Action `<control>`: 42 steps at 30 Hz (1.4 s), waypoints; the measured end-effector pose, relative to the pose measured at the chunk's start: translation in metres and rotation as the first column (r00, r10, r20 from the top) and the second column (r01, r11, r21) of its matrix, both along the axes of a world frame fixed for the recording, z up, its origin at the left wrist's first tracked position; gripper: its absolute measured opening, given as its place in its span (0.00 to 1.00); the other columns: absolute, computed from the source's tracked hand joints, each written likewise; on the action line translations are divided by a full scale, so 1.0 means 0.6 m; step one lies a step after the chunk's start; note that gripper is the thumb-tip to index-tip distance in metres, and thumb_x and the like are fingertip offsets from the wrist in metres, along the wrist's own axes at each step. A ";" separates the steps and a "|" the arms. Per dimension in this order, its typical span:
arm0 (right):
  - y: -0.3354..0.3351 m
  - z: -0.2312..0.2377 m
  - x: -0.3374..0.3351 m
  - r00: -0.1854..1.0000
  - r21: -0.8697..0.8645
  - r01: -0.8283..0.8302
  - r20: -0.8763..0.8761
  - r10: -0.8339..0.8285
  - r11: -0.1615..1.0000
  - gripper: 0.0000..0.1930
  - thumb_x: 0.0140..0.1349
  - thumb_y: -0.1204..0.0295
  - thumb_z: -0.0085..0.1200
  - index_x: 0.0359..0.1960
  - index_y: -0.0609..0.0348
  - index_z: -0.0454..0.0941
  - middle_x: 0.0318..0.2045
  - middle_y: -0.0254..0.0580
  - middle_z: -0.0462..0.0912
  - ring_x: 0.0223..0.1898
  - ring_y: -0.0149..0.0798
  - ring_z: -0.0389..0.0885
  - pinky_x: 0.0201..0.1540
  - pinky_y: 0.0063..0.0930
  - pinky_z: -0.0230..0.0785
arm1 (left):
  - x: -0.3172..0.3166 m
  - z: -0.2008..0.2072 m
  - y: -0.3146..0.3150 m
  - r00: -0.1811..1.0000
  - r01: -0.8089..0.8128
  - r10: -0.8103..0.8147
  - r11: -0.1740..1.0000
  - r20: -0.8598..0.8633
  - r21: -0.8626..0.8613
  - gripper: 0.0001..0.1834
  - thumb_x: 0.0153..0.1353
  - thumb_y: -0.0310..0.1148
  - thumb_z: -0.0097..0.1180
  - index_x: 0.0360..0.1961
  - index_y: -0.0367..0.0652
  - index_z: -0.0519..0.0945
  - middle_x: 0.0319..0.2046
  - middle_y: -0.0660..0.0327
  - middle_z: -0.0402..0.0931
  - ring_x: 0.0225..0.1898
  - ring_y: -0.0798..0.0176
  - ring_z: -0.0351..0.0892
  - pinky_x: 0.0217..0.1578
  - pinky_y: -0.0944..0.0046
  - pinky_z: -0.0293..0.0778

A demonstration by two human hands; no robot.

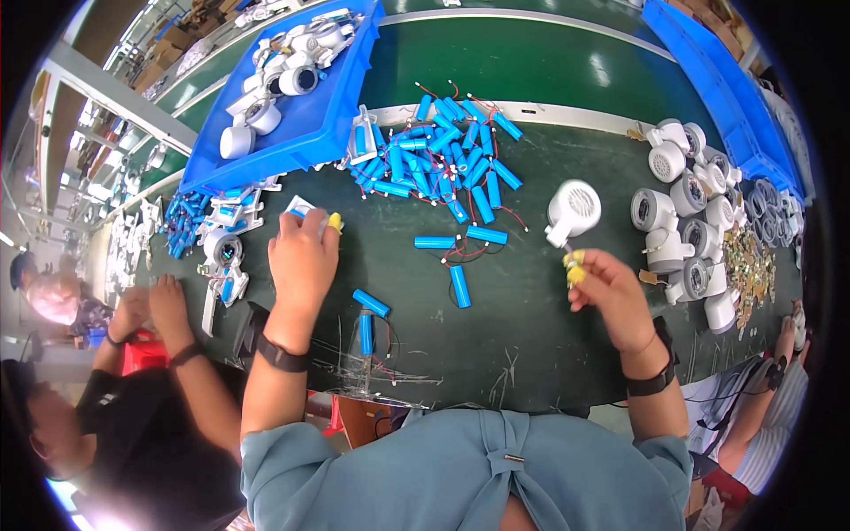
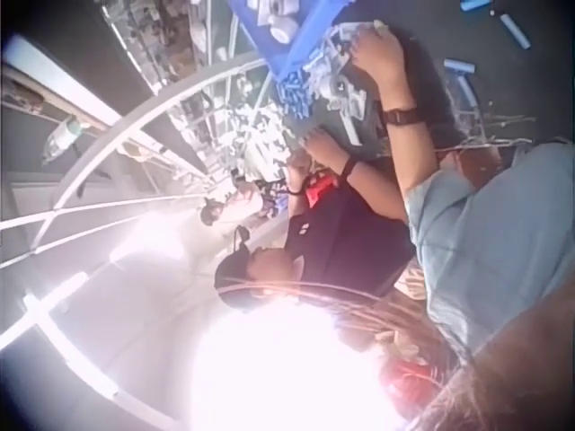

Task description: The person assembles electronic devices by connecting a circuit board to a white plastic housing and then fitting the components together. They repeat this process for several units, occasionally moving blue batteries and other parts aside to reach components.

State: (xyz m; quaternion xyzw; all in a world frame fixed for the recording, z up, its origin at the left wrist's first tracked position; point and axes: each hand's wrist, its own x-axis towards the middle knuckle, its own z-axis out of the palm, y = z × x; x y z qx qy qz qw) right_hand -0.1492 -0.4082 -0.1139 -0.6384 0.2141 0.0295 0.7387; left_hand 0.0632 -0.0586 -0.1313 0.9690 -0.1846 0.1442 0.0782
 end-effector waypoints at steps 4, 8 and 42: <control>0.022 -0.026 -0.014 0.999 0.032 -0.041 0.030 0.040 0.999 0.10 0.68 0.74 0.52 0.48 0.63 0.77 0.32 0.32 0.79 0.30 0.24 0.77 0.32 0.17 0.72 | 0.055 -0.019 -0.014 0.957 0.198 -0.189 0.980 0.222 -0.020 0.16 0.58 0.32 0.57 0.47 0.40 0.79 0.43 0.49 0.77 0.44 0.47 0.78 0.44 0.49 0.73; 0.035 -0.008 -0.010 0.999 -0.136 -0.027 -0.020 0.025 0.990 0.09 0.67 0.74 0.53 0.47 0.62 0.74 0.31 0.31 0.78 0.27 0.22 0.76 0.26 0.17 0.69 | 0.100 -0.042 -0.014 0.963 0.212 -0.173 0.960 0.208 -0.183 0.17 0.58 0.30 0.57 0.48 0.34 0.77 0.44 0.46 0.78 0.45 0.46 0.78 0.48 0.53 0.73; 0.356 -0.074 0.490 0.675 -0.953 -0.071 0.172 0.718 0.295 0.19 0.48 0.52 0.62 0.36 0.51 0.86 0.45 0.46 0.78 0.53 0.52 0.70 0.54 0.45 0.63 | 0.206 0.074 0.055 0.604 -0.688 -0.694 -0.206 -0.392 -0.696 0.38 0.59 0.55 0.61 0.55 0.29 0.69 0.52 0.47 0.71 0.54 0.46 0.72 0.50 0.53 0.75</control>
